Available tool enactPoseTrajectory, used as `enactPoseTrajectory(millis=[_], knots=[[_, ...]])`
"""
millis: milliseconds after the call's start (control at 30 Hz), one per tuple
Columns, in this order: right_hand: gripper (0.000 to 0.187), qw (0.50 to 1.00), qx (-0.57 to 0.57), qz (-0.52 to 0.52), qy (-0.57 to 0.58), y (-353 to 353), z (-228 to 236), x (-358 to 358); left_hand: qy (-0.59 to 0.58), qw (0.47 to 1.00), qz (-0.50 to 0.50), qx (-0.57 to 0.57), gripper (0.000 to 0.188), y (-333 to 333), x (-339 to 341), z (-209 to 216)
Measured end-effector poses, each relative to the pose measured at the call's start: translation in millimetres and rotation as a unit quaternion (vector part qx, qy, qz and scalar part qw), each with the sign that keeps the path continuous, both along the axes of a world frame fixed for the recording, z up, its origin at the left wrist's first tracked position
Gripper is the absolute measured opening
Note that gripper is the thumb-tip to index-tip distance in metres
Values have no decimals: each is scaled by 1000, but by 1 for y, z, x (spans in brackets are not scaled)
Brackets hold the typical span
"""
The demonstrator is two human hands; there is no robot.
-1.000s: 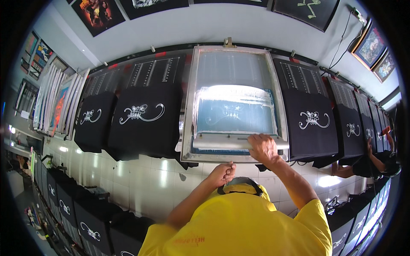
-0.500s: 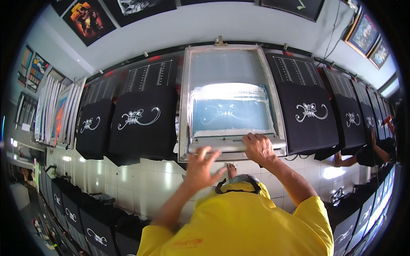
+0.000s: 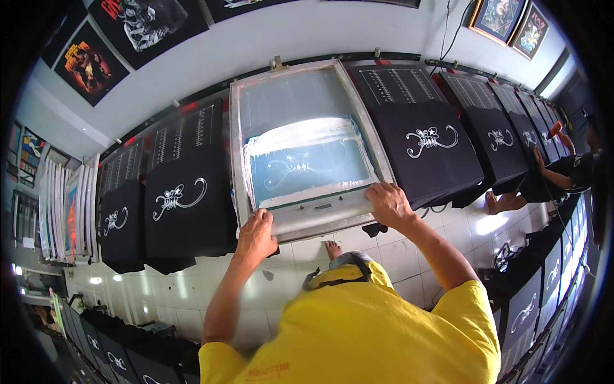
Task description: The person performs screen printing on black shirts by lowering a mesh screen, using a squeegee to apply white ink, and then moving to the next shirt in the row.
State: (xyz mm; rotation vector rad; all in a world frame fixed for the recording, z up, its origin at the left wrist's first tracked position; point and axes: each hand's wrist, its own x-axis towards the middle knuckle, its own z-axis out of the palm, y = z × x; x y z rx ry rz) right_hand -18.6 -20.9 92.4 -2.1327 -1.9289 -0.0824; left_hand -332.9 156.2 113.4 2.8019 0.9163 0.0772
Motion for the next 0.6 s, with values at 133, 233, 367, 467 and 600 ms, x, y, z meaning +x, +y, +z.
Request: enactPoseTrajectory(millis=[133,233,367,467,600], knots=[[17,998,52,28,22,2,0,1,-14,999,26,18,41,3,-3,-20],[17,999,45,17,13,6,13,0,-57,998,24,15,41,10,-5,-24],[21,998,51,12,34,3,13,-3,-83,996,12,33,33,5,-3,-14],[24,998,46,20,30,-4,10,-8,-80,996,1,48,29,-1,-8,-22],[27,999,38,8,27,-4,1,-11,-105,989,-15,105,19,2,-9,-40]])
